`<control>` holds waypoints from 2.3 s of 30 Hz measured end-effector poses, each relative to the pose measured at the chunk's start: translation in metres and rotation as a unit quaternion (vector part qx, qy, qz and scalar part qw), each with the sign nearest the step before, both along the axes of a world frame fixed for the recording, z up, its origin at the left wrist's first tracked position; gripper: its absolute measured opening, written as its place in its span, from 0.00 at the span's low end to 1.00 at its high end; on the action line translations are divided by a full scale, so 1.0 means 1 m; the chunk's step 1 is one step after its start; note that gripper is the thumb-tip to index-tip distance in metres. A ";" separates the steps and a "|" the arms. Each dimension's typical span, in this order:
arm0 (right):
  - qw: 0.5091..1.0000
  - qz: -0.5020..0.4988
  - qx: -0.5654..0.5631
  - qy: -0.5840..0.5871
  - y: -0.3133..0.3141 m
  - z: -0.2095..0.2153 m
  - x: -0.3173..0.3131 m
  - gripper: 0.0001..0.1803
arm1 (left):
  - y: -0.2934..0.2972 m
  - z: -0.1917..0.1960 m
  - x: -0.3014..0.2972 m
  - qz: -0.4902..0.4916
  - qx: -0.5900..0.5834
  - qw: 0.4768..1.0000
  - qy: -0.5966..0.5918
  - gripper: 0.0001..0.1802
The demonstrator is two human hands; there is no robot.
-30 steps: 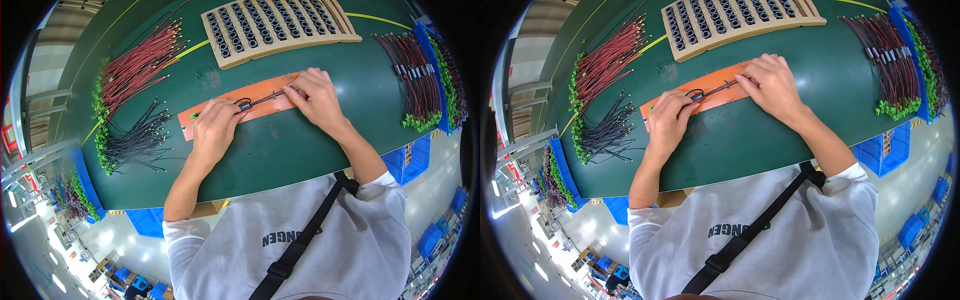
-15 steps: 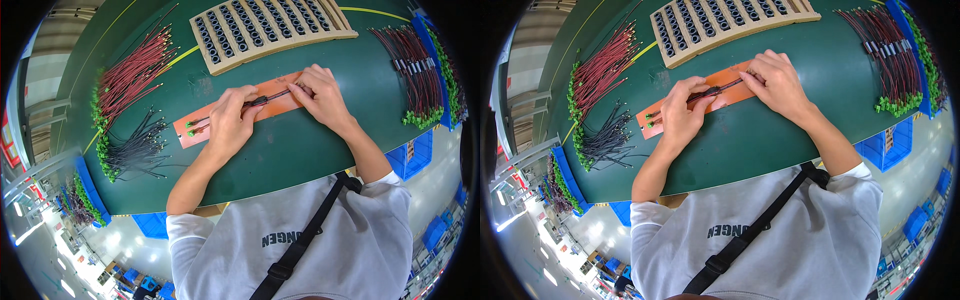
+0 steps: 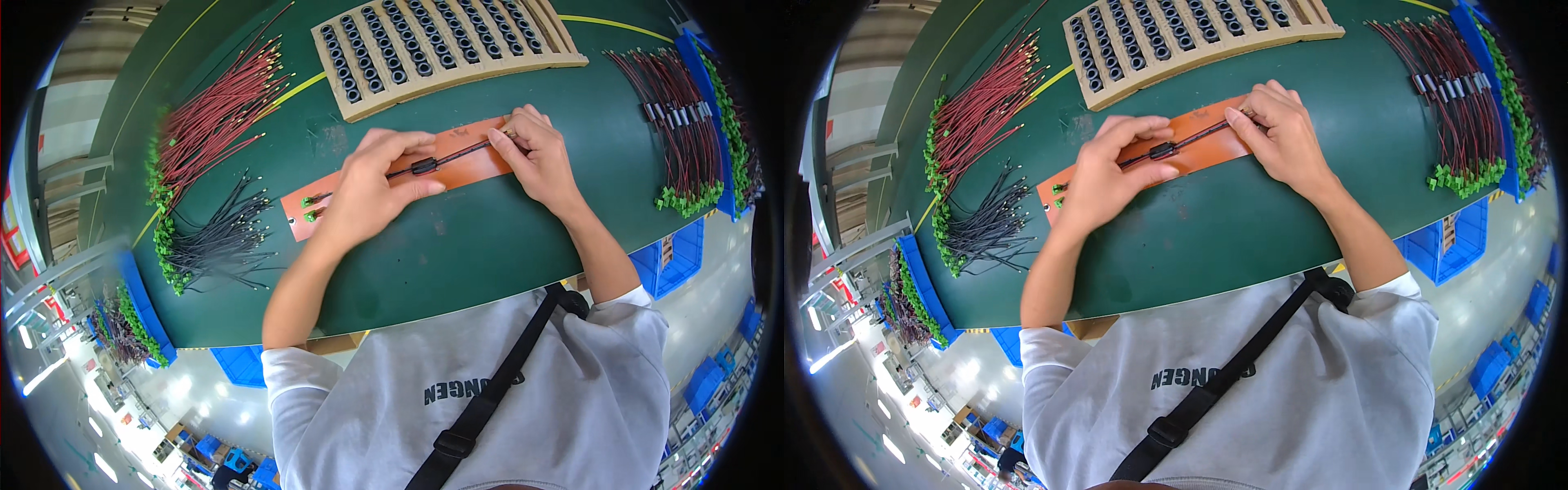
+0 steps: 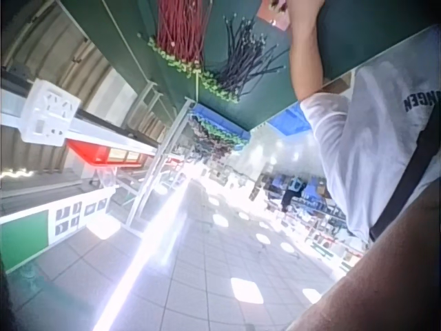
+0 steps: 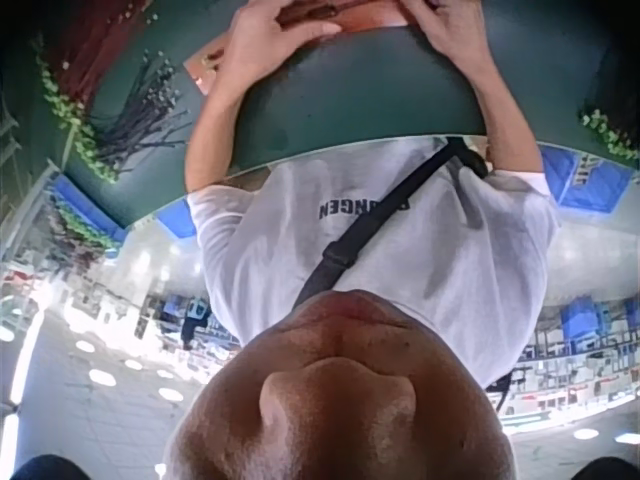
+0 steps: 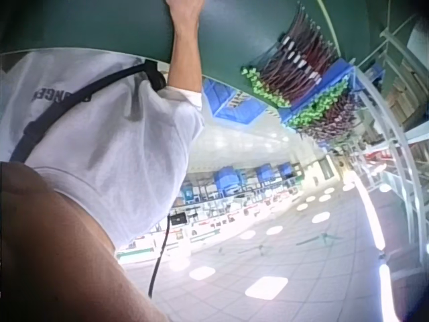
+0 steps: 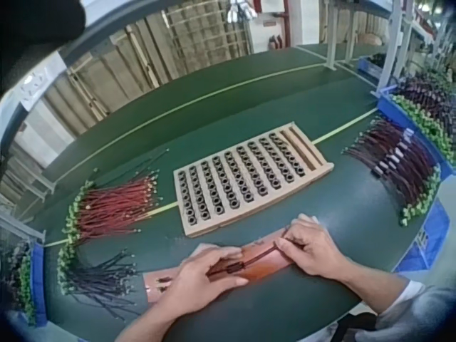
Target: The person assembles wire harnesses by hand at a green workbench. They pick up red and black wires, insert them into green connectors, and secure the connections using a black heat shrink tube and a handheld crimping tool. The finished units are placed into a wooden storage tray.
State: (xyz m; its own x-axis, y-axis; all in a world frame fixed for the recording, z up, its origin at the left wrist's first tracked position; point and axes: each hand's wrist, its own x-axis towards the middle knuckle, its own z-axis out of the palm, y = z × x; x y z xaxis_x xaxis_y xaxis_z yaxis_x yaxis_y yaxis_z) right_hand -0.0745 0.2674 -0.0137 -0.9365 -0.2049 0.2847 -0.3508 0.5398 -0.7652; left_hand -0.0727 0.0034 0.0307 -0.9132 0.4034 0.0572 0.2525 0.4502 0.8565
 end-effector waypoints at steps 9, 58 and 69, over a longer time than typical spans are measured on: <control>1.000 0.004 -0.029 0.005 0.000 -0.001 0.002 0.12 | 0.051 0.007 -0.064 -0.188 -0.110 0.952 -0.216 0.09; 0.976 0.030 -0.195 -0.087 -0.012 0.028 -0.016 0.21 | -0.031 -0.014 0.008 -0.022 0.109 0.974 -0.199 0.18; 0.966 0.016 -0.211 -0.149 -0.015 0.011 -0.018 0.22 | -0.031 -0.006 0.009 -0.078 0.074 0.980 -0.168 0.16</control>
